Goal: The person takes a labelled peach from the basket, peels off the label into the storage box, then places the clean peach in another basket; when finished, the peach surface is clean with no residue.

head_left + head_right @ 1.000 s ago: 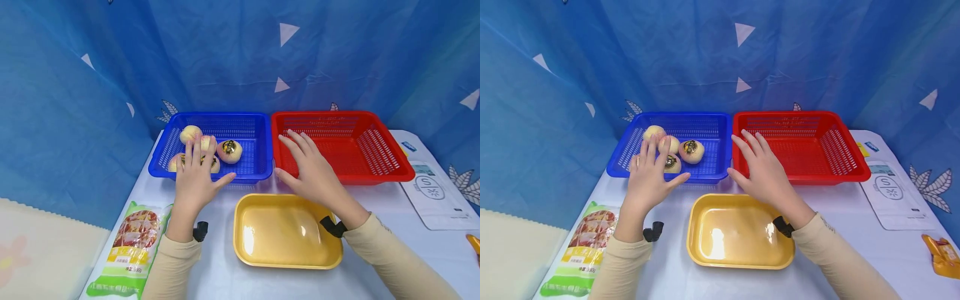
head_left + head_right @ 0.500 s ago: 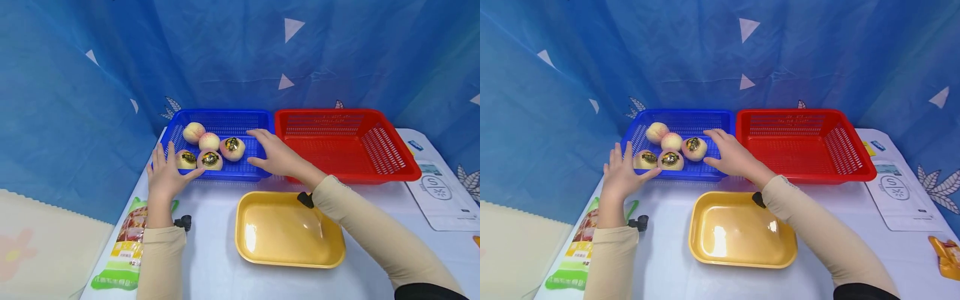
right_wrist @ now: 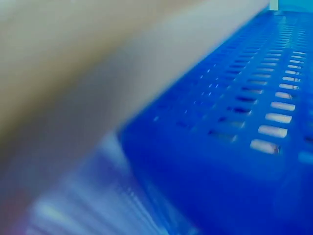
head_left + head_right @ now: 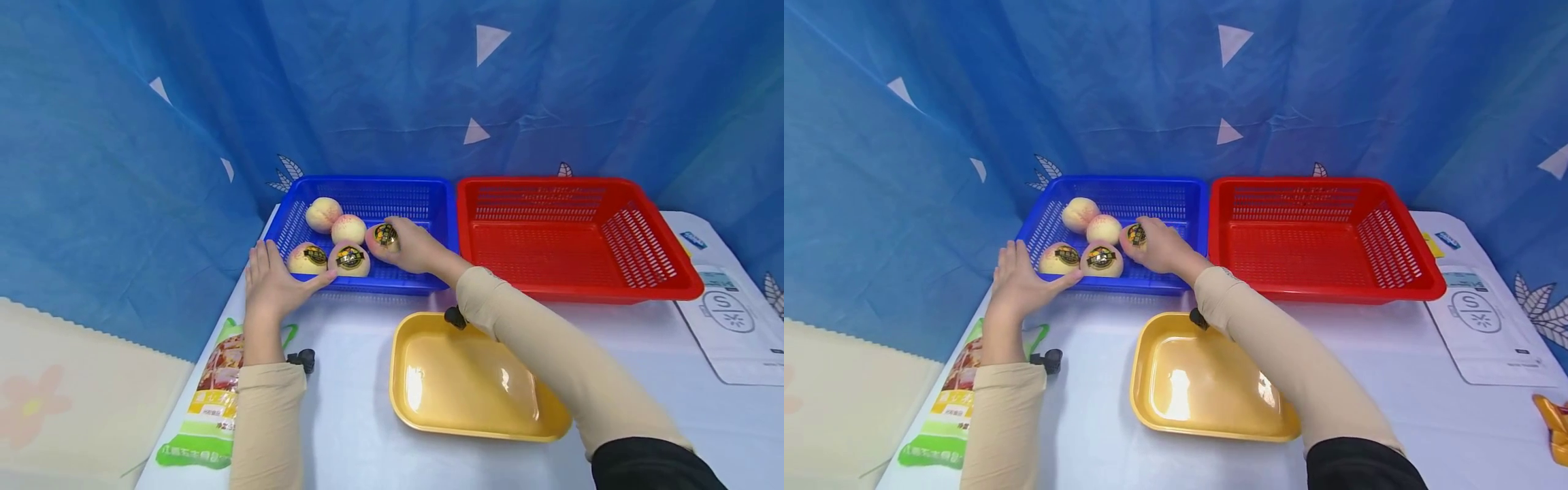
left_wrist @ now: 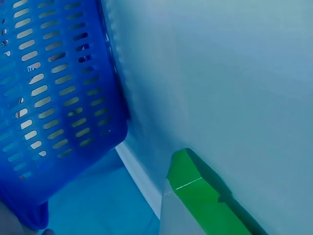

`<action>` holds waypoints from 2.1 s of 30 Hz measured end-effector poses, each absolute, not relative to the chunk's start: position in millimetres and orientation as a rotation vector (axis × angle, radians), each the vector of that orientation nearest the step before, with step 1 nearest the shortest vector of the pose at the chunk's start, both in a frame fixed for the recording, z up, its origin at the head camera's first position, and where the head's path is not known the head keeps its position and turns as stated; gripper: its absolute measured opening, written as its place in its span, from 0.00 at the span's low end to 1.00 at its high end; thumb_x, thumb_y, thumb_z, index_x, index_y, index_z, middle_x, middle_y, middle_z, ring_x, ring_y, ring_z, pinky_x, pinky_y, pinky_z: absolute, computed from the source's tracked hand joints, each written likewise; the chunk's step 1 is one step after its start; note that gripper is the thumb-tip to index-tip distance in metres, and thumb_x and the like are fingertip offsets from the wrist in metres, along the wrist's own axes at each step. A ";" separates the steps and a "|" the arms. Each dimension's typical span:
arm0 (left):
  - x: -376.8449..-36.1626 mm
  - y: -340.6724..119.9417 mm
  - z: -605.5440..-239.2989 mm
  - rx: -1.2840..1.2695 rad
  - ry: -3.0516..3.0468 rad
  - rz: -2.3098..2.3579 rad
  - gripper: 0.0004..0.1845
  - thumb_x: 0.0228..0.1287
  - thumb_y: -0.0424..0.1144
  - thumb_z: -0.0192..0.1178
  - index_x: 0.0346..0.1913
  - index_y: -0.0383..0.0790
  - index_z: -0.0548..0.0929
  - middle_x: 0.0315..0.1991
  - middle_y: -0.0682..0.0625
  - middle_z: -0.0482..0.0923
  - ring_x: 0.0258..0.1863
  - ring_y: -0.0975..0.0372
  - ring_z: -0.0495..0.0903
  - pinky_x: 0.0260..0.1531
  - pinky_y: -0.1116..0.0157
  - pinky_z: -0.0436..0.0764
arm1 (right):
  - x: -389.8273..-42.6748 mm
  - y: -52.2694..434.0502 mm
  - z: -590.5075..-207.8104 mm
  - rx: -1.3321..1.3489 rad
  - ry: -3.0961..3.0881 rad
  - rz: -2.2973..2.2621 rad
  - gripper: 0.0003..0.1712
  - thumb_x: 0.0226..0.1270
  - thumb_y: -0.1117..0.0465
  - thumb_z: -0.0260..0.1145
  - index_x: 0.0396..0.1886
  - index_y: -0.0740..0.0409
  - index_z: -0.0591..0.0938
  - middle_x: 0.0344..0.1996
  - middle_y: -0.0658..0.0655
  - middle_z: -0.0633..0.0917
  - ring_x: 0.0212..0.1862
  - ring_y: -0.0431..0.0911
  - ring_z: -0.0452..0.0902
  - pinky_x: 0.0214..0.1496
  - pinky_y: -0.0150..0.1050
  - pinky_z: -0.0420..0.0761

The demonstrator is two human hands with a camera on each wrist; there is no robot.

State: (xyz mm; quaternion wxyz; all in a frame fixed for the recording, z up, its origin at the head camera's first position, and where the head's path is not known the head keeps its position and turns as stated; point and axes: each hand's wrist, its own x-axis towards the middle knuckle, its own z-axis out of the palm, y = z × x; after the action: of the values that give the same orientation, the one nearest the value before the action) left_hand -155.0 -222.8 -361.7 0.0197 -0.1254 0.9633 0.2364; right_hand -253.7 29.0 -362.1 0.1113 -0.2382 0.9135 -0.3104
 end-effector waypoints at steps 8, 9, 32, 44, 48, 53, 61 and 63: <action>-154.9 -222.4 -362.8 -0.398 2.988 0.748 0.80 0.41 0.84 0.57 0.76 0.31 0.25 0.78 0.36 0.19 0.78 0.41 0.23 0.76 0.39 0.35 | -259.4 20.7 -364.6 -0.594 2.728 -0.817 0.48 0.63 0.49 0.71 0.78 0.53 0.59 0.64 0.62 0.67 0.62 0.60 0.69 0.66 0.51 0.77; -155.0 -222.4 -362.9 -0.397 2.988 0.746 0.80 0.41 0.84 0.57 0.76 0.31 0.25 0.78 0.36 0.19 0.78 0.41 0.23 0.76 0.39 0.35 | -259.6 20.9 -365.6 -0.581 2.733 -0.809 0.48 0.61 0.49 0.73 0.77 0.53 0.61 0.62 0.61 0.67 0.61 0.61 0.67 0.64 0.51 0.77; -157.9 -224.3 -365.2 -0.389 2.980 0.732 0.79 0.42 0.84 0.56 0.76 0.32 0.25 0.78 0.36 0.19 0.78 0.41 0.22 0.76 0.39 0.34 | -251.2 27.9 -376.6 -0.588 2.731 -0.787 0.51 0.54 0.54 0.78 0.75 0.37 0.62 0.72 0.71 0.61 0.67 0.66 0.70 0.65 0.62 0.75; -155.4 -223.6 -363.1 -0.390 2.971 0.717 0.79 0.42 0.84 0.55 0.76 0.31 0.25 0.78 0.35 0.19 0.78 0.40 0.23 0.76 0.38 0.36 | -242.3 47.8 -355.0 -0.727 2.807 -1.018 0.52 0.55 0.48 0.77 0.76 0.46 0.60 0.62 0.56 0.75 0.63 0.50 0.73 0.66 0.49 0.78; -155.5 -223.7 -363.5 -0.388 2.973 0.716 0.79 0.42 0.84 0.55 0.76 0.31 0.25 0.78 0.35 0.19 0.78 0.40 0.24 0.76 0.38 0.36 | -232.7 58.1 -344.6 -0.781 2.803 -1.077 0.51 0.56 0.47 0.76 0.77 0.44 0.60 0.63 0.54 0.75 0.63 0.48 0.71 0.64 0.46 0.79; -156.1 -224.2 -364.3 -0.388 2.975 0.712 0.80 0.42 0.85 0.55 0.76 0.31 0.24 0.78 0.36 0.18 0.78 0.41 0.23 0.76 0.38 0.36 | -218.7 74.2 -333.3 -0.805 2.803 -1.137 0.50 0.56 0.45 0.75 0.76 0.41 0.61 0.62 0.51 0.75 0.61 0.45 0.71 0.57 0.42 0.83; -156.1 -225.0 -365.7 -0.388 2.978 0.704 0.80 0.41 0.85 0.55 0.76 0.31 0.24 0.78 0.35 0.19 0.78 0.40 0.23 0.76 0.38 0.36 | -198.0 105.2 -319.8 -0.834 2.774 -1.246 0.51 0.52 0.42 0.78 0.74 0.38 0.64 0.58 0.47 0.77 0.56 0.41 0.73 0.49 0.38 0.86; -155.9 -225.2 -365.4 -0.388 2.976 0.695 0.80 0.41 0.85 0.55 0.76 0.31 0.24 0.78 0.34 0.19 0.78 0.40 0.23 0.76 0.38 0.36 | -191.8 112.8 -316.3 -0.822 2.773 -1.256 0.52 0.50 0.42 0.79 0.74 0.38 0.64 0.58 0.47 0.77 0.57 0.41 0.74 0.49 0.38 0.86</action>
State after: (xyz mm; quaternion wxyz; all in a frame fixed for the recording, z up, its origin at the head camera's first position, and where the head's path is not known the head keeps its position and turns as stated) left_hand -155.9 -225.2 -365.4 0.0303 -0.1258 0.9656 0.2254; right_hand -191.8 112.8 -316.3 -0.0057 -0.2608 0.8793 -0.3984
